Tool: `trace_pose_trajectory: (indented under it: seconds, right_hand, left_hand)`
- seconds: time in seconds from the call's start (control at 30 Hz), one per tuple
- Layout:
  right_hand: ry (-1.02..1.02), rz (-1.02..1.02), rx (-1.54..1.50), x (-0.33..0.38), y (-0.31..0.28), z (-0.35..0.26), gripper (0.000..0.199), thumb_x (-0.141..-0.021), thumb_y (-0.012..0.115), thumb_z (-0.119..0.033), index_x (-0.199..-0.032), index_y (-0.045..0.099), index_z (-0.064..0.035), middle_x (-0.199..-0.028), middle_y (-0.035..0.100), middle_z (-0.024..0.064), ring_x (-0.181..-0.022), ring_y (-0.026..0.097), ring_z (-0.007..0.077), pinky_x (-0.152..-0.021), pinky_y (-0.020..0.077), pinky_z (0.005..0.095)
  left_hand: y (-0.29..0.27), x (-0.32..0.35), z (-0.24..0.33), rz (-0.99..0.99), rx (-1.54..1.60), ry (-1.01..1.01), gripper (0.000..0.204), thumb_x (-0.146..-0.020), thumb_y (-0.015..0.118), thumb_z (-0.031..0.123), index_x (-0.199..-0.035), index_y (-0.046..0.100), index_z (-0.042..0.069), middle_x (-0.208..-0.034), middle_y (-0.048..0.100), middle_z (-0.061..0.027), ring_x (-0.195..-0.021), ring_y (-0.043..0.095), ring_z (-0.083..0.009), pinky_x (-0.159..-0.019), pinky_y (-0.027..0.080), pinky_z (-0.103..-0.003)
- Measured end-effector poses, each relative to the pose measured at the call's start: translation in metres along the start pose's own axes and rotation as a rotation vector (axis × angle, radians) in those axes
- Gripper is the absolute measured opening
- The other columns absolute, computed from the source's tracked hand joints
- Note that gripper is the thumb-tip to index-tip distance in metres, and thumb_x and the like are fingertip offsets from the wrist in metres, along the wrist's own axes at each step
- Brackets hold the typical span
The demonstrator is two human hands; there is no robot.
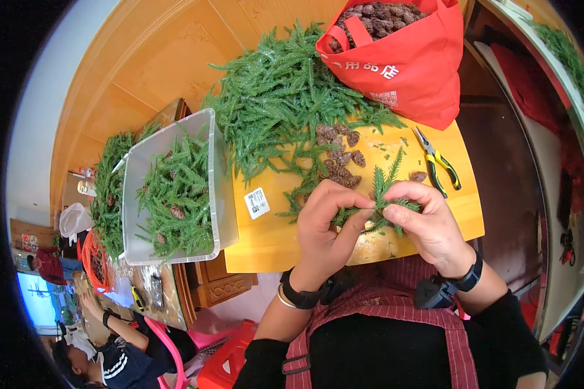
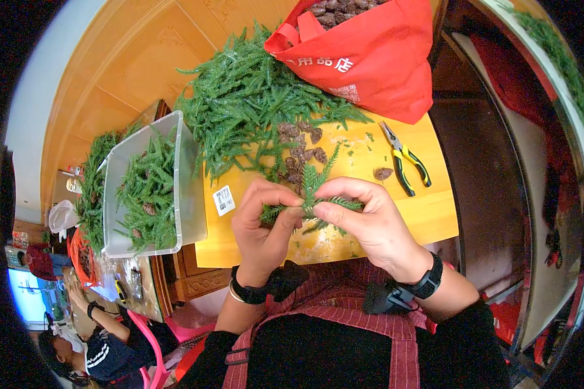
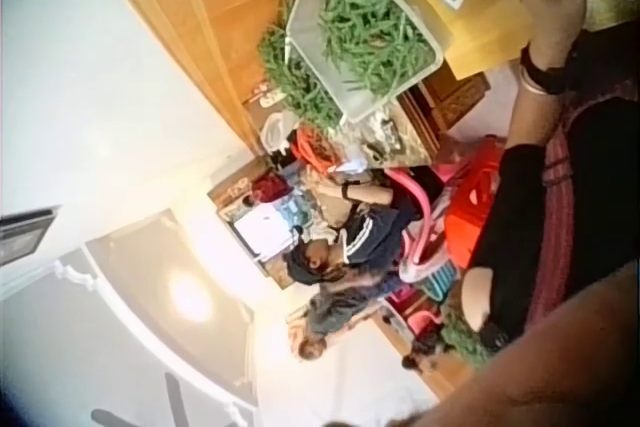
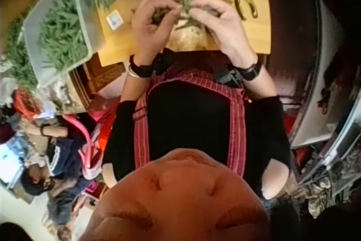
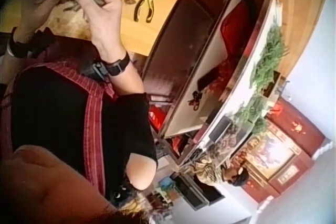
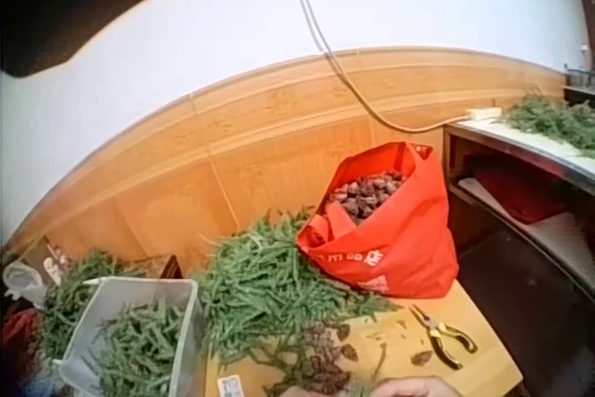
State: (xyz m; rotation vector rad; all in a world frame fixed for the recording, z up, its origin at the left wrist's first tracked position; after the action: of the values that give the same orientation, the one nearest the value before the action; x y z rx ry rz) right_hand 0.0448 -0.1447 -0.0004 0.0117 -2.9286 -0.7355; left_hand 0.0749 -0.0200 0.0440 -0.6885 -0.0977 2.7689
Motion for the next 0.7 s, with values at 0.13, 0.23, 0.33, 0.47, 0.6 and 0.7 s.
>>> trace_pose_trajectory:
  seconds: [0.13, 0.23, 0.33, 0.47, 0.6, 0.7]
  right_hand:
    - [-0.047, 0.012, 0.010, -0.003, -0.001, 0.001, 0.017, -0.079, 0.063, -0.002, -0.096, 0.060, -0.0030, -0.086, 0.057, -0.0002, -0.079, 0.053, 0.0069, -0.068, 0.0419, 0.0189]
    - [0.067, -0.079, -0.148, -0.004, 0.004, 0.012, 0.017, -0.081, 0.063, -0.005, -0.098, 0.060, -0.0044, -0.088, 0.059, 0.0012, -0.080, 0.055, 0.0083, -0.067, 0.0423, 0.0202]
    - [0.223, -0.078, -0.371, -0.002, 0.010, 0.026, 0.017, -0.083, 0.062, -0.008, -0.099, 0.059, -0.0060, -0.090, 0.061, 0.0023, -0.082, 0.056, 0.0097, -0.068, 0.0428, 0.0213]
    - [0.229, -0.044, -0.424, 0.001, 0.007, 0.033, 0.018, -0.084, 0.061, -0.007, -0.100, 0.058, -0.0019, -0.089, 0.060, 0.0032, -0.084, 0.057, 0.0104, -0.078, 0.0443, 0.0226]
    - [0.020, -0.021, -0.196, -0.004, 0.002, 0.015, 0.011, -0.082, 0.061, -0.003, -0.093, 0.059, -0.0029, -0.087, 0.060, 0.0026, -0.081, 0.056, 0.0098, -0.074, 0.0432, 0.0220]
    - [-0.077, 0.016, -0.025, -0.004, 0.002, 0.002, 0.010, -0.079, 0.062, 0.001, -0.088, 0.060, -0.0034, -0.086, 0.060, 0.0021, -0.080, 0.056, 0.0087, -0.071, 0.0431, 0.0213]
  left_hand:
    - [-0.001, 0.001, -0.002, 0.010, -0.018, -0.021, 0.015, -0.070, 0.065, -0.004, -0.082, 0.061, 0.003, -0.077, 0.058, -0.0066, -0.072, 0.055, -0.0185, -0.063, 0.042, -0.026]
    - [-0.002, 0.002, -0.003, -0.007, -0.035, 0.003, 0.012, -0.074, 0.062, -0.004, -0.083, 0.059, 0.001, -0.081, 0.055, -0.0069, -0.068, 0.054, -0.0140, -0.057, 0.043, -0.023]
    - [-0.004, 0.006, -0.006, -0.007, -0.056, 0.037, 0.009, -0.078, 0.060, -0.005, -0.084, 0.056, -0.001, -0.084, 0.052, -0.0072, -0.064, 0.053, -0.0096, -0.051, 0.044, -0.020]
    - [-0.001, 0.006, 0.001, -0.031, -0.088, 0.146, 0.010, -0.077, 0.061, -0.004, -0.084, 0.057, 0.001, -0.084, 0.054, -0.0077, -0.065, 0.052, -0.0109, -0.052, 0.043, -0.021]
    - [-0.001, 0.004, 0.002, -0.030, -0.093, 0.119, 0.010, -0.076, 0.062, -0.004, -0.083, 0.057, 0.001, -0.084, 0.055, -0.0080, -0.067, 0.052, -0.0118, -0.054, 0.043, -0.021]
    - [-0.001, 0.004, 0.011, -0.045, -0.120, 0.192, 0.009, -0.076, 0.062, -0.003, -0.082, 0.057, 0.001, -0.083, 0.055, -0.0080, -0.067, 0.052, -0.0118, -0.053, 0.043, -0.021]
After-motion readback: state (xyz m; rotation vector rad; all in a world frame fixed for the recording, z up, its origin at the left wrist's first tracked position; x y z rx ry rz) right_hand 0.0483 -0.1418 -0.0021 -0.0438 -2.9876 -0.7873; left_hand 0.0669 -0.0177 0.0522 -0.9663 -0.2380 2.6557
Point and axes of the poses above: each hand's wrist, its own x-axis away from the middle knuckle, its own y-axis out of the palm, z = x × y, the point moved 10 cm from there along -x, towards the middle knuckle
